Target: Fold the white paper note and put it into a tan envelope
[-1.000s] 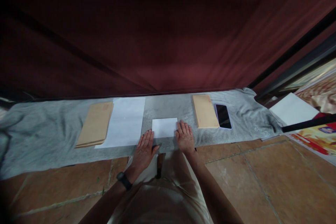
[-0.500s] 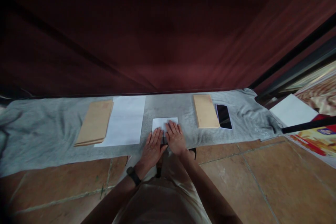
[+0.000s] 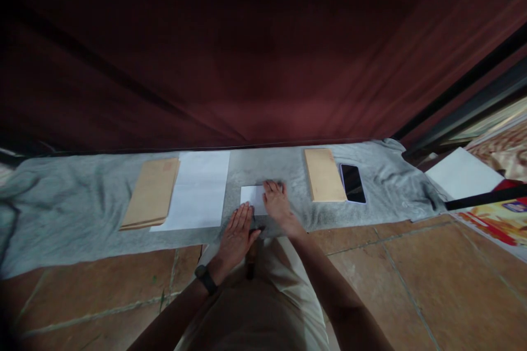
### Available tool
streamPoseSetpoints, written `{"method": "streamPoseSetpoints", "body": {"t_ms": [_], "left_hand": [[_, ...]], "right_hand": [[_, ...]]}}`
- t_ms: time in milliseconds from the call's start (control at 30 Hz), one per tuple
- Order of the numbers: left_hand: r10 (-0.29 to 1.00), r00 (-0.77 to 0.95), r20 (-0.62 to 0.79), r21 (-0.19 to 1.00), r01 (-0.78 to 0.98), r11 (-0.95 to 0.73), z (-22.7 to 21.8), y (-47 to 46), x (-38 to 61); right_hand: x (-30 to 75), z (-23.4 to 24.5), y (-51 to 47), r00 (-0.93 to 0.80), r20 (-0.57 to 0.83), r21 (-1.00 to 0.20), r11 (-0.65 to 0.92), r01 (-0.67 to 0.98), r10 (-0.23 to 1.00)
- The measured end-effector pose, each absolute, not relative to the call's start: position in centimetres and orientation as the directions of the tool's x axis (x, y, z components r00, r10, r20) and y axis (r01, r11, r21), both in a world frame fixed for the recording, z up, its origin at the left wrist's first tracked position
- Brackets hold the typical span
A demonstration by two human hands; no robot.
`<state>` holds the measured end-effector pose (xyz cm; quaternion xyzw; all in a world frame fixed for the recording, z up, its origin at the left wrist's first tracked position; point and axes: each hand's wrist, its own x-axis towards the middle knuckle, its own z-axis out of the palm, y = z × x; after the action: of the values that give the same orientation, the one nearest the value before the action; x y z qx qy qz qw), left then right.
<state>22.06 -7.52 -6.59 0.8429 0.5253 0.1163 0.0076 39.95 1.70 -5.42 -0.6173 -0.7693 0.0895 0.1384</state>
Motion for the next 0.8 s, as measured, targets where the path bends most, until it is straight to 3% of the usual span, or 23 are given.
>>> {"method": "streamPoseSetpoints", "body": {"t_ms": [200,367,467,567,700,800], "left_hand": [[0.892,0.411,0.189,0.159,0.883,-0.441,-7.1,-7.5,21.9],[0.899,0.385,0.211,0.304,0.848,-0.434,-6.7,-7.4,21.8],[0.910,0.311,0.275,0.443,0.799,-0.407,-5.6,-6.9,21.7],[0.919,0.182,0.351,0.566,0.741,-0.363,-3.9,-5.8,21.4],[0.920,0.046,0.390,0.671,0.670,-0.318,-2.7,-4.2,20.7],[0.932,-0.004,0.363,0.715,0.642,-0.276,-3.4,-4.1,20.3]], "right_hand": [[40.3,-3.4,4.3,-0.202,-0.076,-0.310,0.169,0.935,0.976],[41.0,-1.5,5.0,-0.219,-0.156,-0.388,0.144,0.910,0.963],[41.5,0.2,5.3,-0.254,-0.049,-0.492,0.198,0.848,0.966],[41.9,2.2,5.2,-0.257,0.184,-0.525,0.316,0.791,0.949],[42.3,3.2,3.3,-0.278,0.425,-0.411,0.457,0.789,0.862],[42.6,0.9,0.8,-0.390,0.426,-0.317,0.538,0.781,0.817]]}}
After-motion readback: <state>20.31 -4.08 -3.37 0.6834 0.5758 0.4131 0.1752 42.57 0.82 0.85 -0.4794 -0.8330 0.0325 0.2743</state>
